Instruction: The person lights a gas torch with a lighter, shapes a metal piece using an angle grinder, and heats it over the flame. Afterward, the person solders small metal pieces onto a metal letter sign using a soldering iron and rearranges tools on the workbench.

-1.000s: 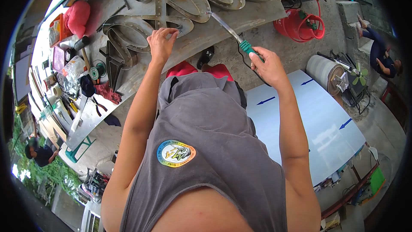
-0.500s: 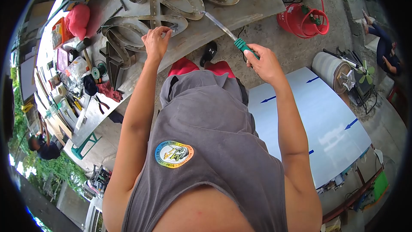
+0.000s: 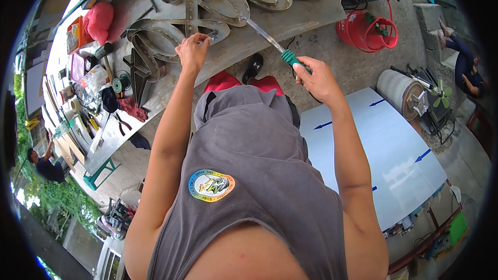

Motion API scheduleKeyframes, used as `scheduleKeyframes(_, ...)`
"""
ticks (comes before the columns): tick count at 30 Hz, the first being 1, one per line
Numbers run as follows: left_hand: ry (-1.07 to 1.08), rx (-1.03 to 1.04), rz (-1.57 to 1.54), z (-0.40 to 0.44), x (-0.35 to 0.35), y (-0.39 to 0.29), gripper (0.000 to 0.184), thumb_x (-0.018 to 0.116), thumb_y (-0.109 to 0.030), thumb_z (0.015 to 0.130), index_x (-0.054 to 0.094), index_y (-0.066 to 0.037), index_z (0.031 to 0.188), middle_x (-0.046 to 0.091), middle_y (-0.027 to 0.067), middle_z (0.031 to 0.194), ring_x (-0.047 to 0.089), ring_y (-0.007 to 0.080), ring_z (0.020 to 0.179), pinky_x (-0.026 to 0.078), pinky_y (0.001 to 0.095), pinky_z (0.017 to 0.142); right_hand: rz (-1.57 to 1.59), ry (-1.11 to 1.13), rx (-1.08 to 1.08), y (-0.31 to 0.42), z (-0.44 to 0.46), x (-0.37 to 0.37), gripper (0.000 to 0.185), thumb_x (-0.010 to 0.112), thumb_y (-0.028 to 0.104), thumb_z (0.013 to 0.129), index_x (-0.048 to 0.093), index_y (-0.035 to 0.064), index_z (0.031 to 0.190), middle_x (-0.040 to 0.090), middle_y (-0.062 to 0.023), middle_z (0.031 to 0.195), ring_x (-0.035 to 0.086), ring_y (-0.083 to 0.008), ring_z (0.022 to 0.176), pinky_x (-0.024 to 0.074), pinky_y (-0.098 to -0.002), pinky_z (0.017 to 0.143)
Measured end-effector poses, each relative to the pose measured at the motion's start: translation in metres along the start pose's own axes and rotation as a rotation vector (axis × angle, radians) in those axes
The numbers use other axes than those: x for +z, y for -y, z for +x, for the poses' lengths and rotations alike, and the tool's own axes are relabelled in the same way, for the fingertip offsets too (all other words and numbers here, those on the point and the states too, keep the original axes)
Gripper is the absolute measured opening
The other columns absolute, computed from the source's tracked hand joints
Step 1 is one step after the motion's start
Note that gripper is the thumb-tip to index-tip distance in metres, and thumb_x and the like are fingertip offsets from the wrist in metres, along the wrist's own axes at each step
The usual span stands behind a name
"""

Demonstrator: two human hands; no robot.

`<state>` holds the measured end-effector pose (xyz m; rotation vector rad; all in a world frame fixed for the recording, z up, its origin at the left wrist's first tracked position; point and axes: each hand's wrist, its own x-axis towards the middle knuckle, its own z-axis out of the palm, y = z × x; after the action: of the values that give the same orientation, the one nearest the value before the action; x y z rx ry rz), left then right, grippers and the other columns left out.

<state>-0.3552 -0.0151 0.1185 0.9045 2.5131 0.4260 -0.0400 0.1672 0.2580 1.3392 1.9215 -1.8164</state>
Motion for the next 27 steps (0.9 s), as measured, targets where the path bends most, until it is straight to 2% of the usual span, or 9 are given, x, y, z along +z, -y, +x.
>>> scheduleKeyframes(2,-0.053,0.037,0.001,0.001,-0.001,0.001,0.023,0.072,-0.039,0.091,0.08,-0.021,0.103,0.075,0.004,0.093,0.066,0.0236,0.099,0.037,0.0434,0.098,0.032,0.023,0.008,0.001,-0.001,0.0,0.031,0.06,0.027,0.105,0.068,0.0008,0.12,0.061,-0.0007,0.07,0.049,-0.0051,0.057,0.0409,-0.0255,0.052)
scheduleKeyframes(3,-0.061,0.035,0.001,0.001,-0.004,0.0,0.023,0.072,-0.039,0.091,0.08,-0.021,0.103,0.075,0.004,0.093,0.066,0.0236,0.099,0.037,0.0434,0.098,0.078,0.029,0.02,0.001,-0.002,0.0,0.03,0.06,0.026,0.106,0.068,0.001,0.121,0.061,-0.0002,0.071,0.047,-0.0038,0.055,0.0395,-0.0237,0.051)
scheduleKeyframes(5,0.069,-0.083,-0.047,0.001,-0.01,-0.003,0.02,0.07,-0.036,0.094,0.079,-0.02,0.103,0.077,-0.0013,0.104,0.063,0.0244,0.11,0.035,0.0452,0.103,0.12,0.036,0.024,0.001,-0.002,0.0,0.029,0.059,0.025,0.106,0.068,0.0011,0.121,0.061,0.0003,0.071,0.046,-0.0025,0.054,0.0381,-0.0219,0.049)
scheduleKeyframes(7,0.04,-0.089,-0.065,-0.002,-0.007,-0.004,0.02,0.07,-0.035,0.094,0.079,-0.02,0.103,0.077,-0.0013,0.103,0.063,0.0237,0.108,0.035,0.0443,0.102,0.212,0.096,0.057,-0.001,-0.002,-0.003,0.035,0.057,0.026,0.107,0.064,0.002,0.131,0.062,0.0005,0.075,0.044,-0.0003,0.052,0.0358,-0.0178,0.046)
scheduleKeyframes(9,0.014,-0.095,-0.085,-0.007,-0.001,-0.001,0.02,0.07,-0.035,0.095,0.078,-0.019,0.104,0.076,-0.0012,0.102,0.063,0.0229,0.107,0.035,0.0434,0.102,0.235,0.11,0.051,-0.002,-0.003,-0.005,0.035,0.057,0.027,0.107,0.065,0.0023,0.131,0.062,0.0005,0.075,0.044,-0.0001,0.052,0.0353,-0.0174,0.045)
scheduleKeyframes(14,-0.269,-0.063,-0.263,-0.026,0.008,0.017,0.016,0.071,-0.028,0.095,0.074,-0.015,0.105,0.073,0.0016,0.096,0.065,0.0212,0.095,0.039,0.0408,0.093,0.311,0.165,0.065,0.007,-0.008,-0.011,0.036,0.057,0.03,0.107,0.066,0.003,0.13,0.061,0.0008,0.076,0.043,0.0005,0.051,0.0339,-0.0162,0.044)
scheduleKeyframes(17,-0.333,-0.065,-0.248,-0.042,0.005,0.029,0.015,0.071,-0.024,0.095,0.073,-0.014,0.105,0.073,0.0022,0.094,0.065,0.0213,0.093,0.04,0.0407,0.089,0.32,0.193,0.057,0.012,-0.007,-0.012,0.037,0.058,0.031,0.107,0.066,0.0033,0.13,0.06,0.0012,0.077,0.043,0.0009,0.051,0.0331,-0.0157,0.044)
scheduleKeyframes(24,-0.336,-0.148,-0.243,-0.087,0.009,0.067,0.012,0.07,-0.023,0.095,0.072,-0.015,0.104,0.071,0.0022,0.088,0.066,0.0221,0.09,0.041,0.04,0.087,0.335,0.235,0.053,0.016,0.008,-0.013,0.037,0.058,0.031,0.106,0.066,0.0024,0.129,0.059,0.0013,0.076,0.043,0.0008,0.051,0.0321,-0.0157,0.044)
scheduleKeyframes(27,-0.31,-0.192,-0.171,-0.104,0.011,0.082,0.016,0.069,-0.023,0.096,0.073,-0.009,0.103,0.074,0.0072,0.092,0.069,0.0223,0.085,0.048,0.0384,0.085,0.302,0.226,0.04,0.025,0.015,-0.008,0.036,0.058,0.03,0.106,0.066,0.0019,0.128,0.06,0.0011,0.075,0.043,0.0006,0.051,0.0323,-0.016,0.044)
